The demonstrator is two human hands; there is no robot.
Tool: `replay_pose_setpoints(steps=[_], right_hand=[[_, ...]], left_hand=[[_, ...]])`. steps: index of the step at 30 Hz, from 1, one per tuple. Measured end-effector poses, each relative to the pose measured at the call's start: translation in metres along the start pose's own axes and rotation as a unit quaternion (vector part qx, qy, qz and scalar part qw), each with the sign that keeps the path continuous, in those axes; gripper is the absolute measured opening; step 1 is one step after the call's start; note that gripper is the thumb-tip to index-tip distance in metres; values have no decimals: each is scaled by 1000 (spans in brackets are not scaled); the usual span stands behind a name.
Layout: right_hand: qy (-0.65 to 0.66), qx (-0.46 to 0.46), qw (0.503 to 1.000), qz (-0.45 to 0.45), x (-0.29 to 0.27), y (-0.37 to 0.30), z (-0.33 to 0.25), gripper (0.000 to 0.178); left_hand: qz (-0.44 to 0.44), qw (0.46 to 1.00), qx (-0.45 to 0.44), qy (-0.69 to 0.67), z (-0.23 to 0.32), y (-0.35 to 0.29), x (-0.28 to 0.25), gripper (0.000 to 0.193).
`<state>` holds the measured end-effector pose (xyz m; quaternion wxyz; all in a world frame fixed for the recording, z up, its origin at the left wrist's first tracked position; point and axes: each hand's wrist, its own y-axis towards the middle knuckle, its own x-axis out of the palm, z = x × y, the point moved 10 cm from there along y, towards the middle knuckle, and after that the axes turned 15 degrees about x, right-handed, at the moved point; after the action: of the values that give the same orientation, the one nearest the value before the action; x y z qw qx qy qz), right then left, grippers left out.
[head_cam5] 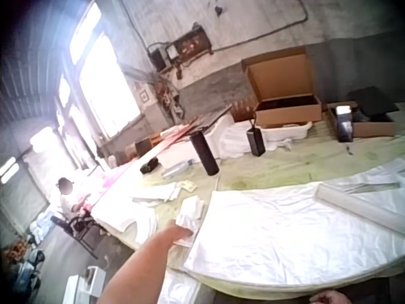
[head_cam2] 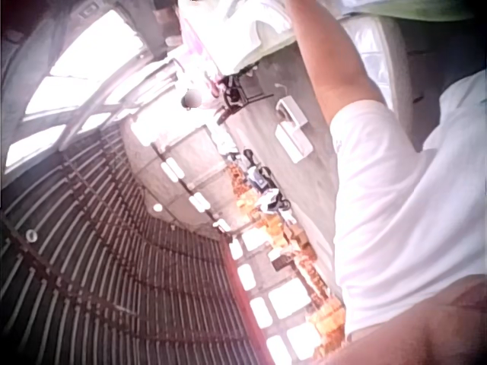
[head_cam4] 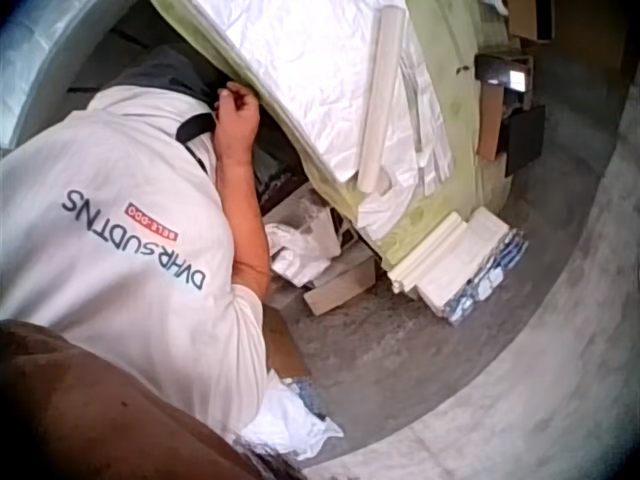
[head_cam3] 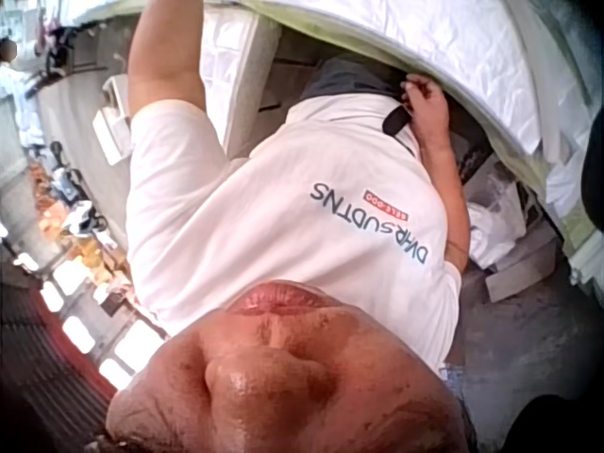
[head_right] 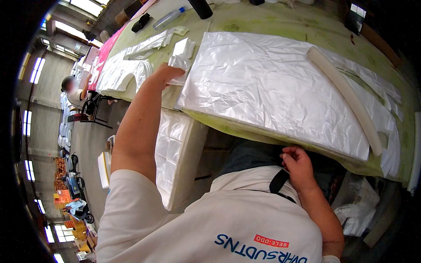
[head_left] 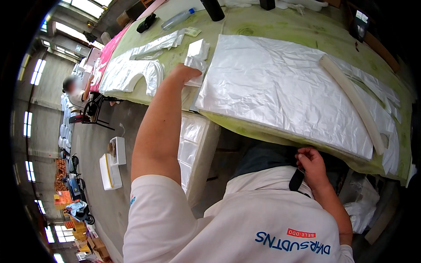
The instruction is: The person wraps small white rectangular items in clear plastic film on a work table, smoothing the film and folding the edges to seal each package. The person places the wrapped items into a white tray with compartments.
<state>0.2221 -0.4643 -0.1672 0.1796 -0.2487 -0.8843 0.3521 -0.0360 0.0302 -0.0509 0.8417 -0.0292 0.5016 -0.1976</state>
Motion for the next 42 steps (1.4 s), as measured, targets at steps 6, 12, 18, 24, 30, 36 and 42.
replay_pose_setpoints(steps=[6, 12, 18, 24, 30, 36, 42], right_hand=[[-95, -106, 990, -7, 12, -27, -24, 18], [-207, -365, 908, -1, 56, -74, -126, 51], [-265, -532, 804, -5, 133, -63, -219, 96], [-306, -541, 784, 9, 154, -53, -198, 94], [-277, -540, 795, -8, 167, -56, -191, 90], [-228, -530, 816, 42, 148, -42, -191, 87], [-90, -366, 926, -39, 152, -6, -172, 71]], left_hand=[[112, 957, 139, -229, 17, -38, -12, 93], [148, 841, 387, -348, 119, -156, 1, 103], [70, 769, 493, -401, 168, -188, 79, 112], [15, 822, 473, -317, 162, -195, 106, 121], [18, 789, 516, -332, 159, -206, 118, 118], [45, 755, 496, -426, 161, -202, 115, 123], [99, 796, 476, -360, 151, -204, 116, 124]])
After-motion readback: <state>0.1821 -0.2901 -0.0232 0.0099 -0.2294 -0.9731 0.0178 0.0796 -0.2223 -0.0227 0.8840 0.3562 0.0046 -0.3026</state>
